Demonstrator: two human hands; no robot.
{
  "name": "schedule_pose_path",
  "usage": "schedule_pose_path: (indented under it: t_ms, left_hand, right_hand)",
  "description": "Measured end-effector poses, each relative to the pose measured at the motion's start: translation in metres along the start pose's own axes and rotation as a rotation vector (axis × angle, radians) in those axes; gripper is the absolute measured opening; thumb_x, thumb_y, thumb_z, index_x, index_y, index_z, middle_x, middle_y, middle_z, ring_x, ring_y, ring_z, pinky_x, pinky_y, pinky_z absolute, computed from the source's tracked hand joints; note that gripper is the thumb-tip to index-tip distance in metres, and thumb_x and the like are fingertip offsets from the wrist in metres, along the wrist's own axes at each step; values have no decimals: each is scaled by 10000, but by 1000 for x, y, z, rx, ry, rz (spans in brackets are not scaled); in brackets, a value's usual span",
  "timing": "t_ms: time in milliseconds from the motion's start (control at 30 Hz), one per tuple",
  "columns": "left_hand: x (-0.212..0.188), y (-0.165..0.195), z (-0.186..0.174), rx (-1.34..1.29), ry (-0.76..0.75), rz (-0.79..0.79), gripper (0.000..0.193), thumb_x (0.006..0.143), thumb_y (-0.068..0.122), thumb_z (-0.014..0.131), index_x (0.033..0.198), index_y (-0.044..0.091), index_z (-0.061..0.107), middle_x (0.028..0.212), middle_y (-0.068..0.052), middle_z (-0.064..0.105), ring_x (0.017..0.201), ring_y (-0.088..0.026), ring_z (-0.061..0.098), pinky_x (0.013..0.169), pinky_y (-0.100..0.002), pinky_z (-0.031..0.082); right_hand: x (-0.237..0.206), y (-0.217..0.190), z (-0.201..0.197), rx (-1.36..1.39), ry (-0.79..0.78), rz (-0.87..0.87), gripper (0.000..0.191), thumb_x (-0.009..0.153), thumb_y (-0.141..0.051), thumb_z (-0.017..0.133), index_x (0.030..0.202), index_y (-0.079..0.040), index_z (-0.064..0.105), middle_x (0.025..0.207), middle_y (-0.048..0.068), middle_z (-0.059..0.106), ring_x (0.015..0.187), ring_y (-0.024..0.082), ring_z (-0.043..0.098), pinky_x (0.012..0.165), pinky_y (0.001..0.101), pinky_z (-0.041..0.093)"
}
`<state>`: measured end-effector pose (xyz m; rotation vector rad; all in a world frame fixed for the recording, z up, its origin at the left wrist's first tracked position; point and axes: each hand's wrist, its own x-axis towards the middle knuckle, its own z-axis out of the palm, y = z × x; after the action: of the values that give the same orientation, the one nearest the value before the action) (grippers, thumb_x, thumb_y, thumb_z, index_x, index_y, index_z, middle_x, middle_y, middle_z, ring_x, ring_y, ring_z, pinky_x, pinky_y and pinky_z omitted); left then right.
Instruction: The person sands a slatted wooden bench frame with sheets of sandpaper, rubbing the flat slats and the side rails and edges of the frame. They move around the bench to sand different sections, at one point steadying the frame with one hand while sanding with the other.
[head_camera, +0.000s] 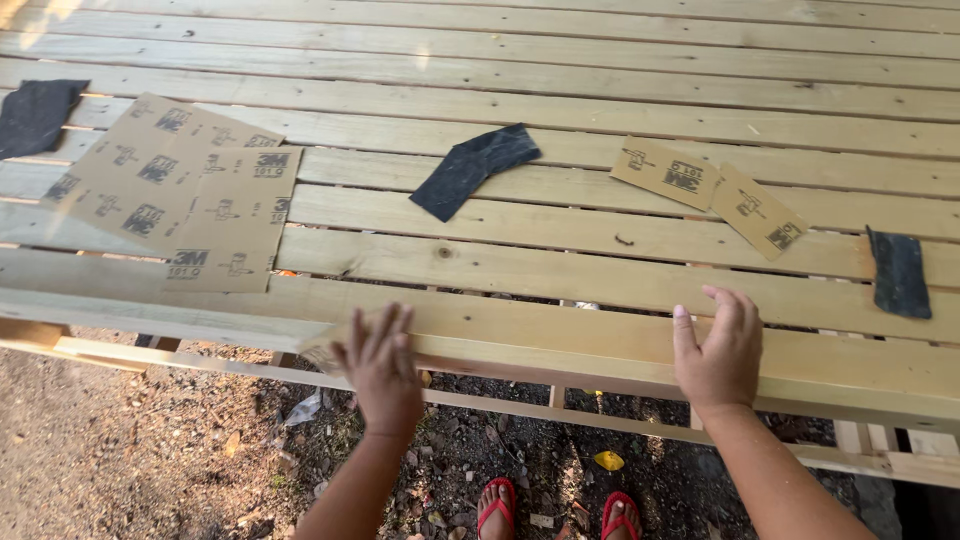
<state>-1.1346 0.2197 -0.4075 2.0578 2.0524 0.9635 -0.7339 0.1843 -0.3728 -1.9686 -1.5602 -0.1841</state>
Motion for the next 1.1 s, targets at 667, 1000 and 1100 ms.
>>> schedule_pose_path:
  t_ms: [667,1000,1100]
  left_hand:
    - [39,77,-40,82,-962,697,485,1090,330,363,1575,333,360,1656,98,329,1533,-196,262,1236,-432,149]
    - [79,132,-18,364,-1092,1084,718,1024,440,412,1661,196,187,1221,-39,549,1074,-207,532,940,-358,463]
    - [64,168,-1,381,-1090,1077,714,1045,452,384,1656,176,140,1196,-33,543,1033,-188,543,892,-336,493]
  right_hand:
    - [-56,27,-74,522,111,236,363,1016,-122,611,1351,-28,507,1301,102,531,1132,184,568,1000,335,512]
    - [-80,25,-89,513,193,340,358,1012,-129,592,1343,-28,502,1362,107,498,1166,195,558,997,338,511]
    - [-83,37,-93,494,205,379,365,1009,-132,598,1347,-28,510,1355,103,512,1196,202,555,1014,354,500]
